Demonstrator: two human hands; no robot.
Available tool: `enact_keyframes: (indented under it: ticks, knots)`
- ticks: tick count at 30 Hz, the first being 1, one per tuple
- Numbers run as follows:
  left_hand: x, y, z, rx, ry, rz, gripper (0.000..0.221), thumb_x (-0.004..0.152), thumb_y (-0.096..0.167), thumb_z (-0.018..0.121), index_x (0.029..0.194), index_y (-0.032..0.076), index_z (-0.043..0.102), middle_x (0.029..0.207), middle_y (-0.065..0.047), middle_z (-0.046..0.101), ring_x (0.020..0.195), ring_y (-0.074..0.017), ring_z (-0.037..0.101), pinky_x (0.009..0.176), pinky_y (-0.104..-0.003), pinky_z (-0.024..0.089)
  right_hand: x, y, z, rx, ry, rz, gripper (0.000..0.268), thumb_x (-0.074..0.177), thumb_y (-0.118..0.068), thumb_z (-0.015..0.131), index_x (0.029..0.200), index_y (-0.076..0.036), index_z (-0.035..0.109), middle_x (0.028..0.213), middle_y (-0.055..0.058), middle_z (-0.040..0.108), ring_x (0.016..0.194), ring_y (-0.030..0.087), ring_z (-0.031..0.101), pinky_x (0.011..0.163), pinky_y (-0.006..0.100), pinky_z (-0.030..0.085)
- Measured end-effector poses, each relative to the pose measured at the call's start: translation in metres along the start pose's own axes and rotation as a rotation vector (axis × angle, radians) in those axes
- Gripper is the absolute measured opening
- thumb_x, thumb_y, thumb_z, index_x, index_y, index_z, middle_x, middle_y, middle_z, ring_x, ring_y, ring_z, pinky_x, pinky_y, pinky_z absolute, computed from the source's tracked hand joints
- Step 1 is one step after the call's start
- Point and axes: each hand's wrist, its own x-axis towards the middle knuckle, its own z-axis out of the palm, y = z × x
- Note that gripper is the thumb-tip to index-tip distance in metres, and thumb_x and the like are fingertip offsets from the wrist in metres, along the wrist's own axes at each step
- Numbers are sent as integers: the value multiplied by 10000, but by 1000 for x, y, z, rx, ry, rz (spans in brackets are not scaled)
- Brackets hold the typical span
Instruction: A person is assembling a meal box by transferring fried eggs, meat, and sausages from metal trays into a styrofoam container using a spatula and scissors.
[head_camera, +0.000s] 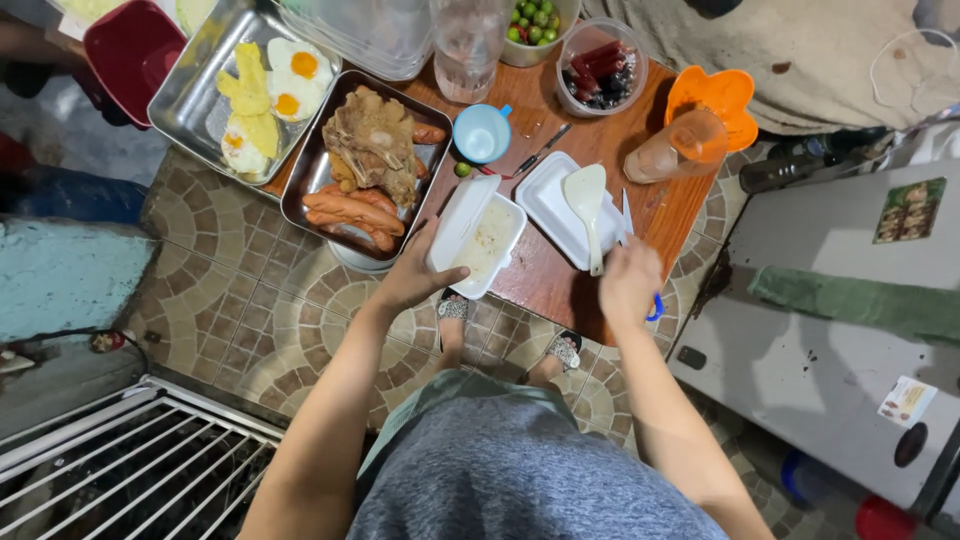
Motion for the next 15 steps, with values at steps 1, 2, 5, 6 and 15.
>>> enact_keyframes:
  ticks: [1,2,5,6,15]
  knots:
    - [-1,0,-1,-19,12,12,1254,642,592,900,1613,97,280,1618,-260,274,1526,-373,246,1263,-451,207,-2,8,-1,7,31,120,231,1011,-157,599,1216,-109,696,1051,139,639,1034,379,630,862,513,521]
    - [-2,-1,-2,-21,18,13,1254,642,592,900,1613,97,280,1618,-260,274,1526,-373,246,1263,-451,207,-6,25,3,10,33,114,231,1011,-157,599,1216,-109,696,1051,139,639,1034,379,630,862,513,521]
    - [-4,-4,-3,-20,15,3,1245,651,620,891,1613,111,285,1625,-230,268,1534,-334,240,1263,-437,196,-20,74,16,-145,-432,544,399,865,-266,638,1248,-216,536,1256,111,557,1245,380,554,953,577,460]
    - [-5,-3,-2,-25,21,4,1240,650,619,895,1608,105,298,1626,-223,275,1534,-330,242,1264,-435,194,-26,90,24,-98,-471,541,467,810,-320,715,1232,-219,543,1259,114,539,1253,393,555,968,568,470]
    - [-5,3,3,-29,19,6,1229,675,603,879,1607,81,272,1633,-255,234,1537,-355,222,1276,-453,189,-30,90,2,-59,-566,501,633,777,-382,856,1257,-48,615,1284,215,540,1252,475,578,1065,532,469]
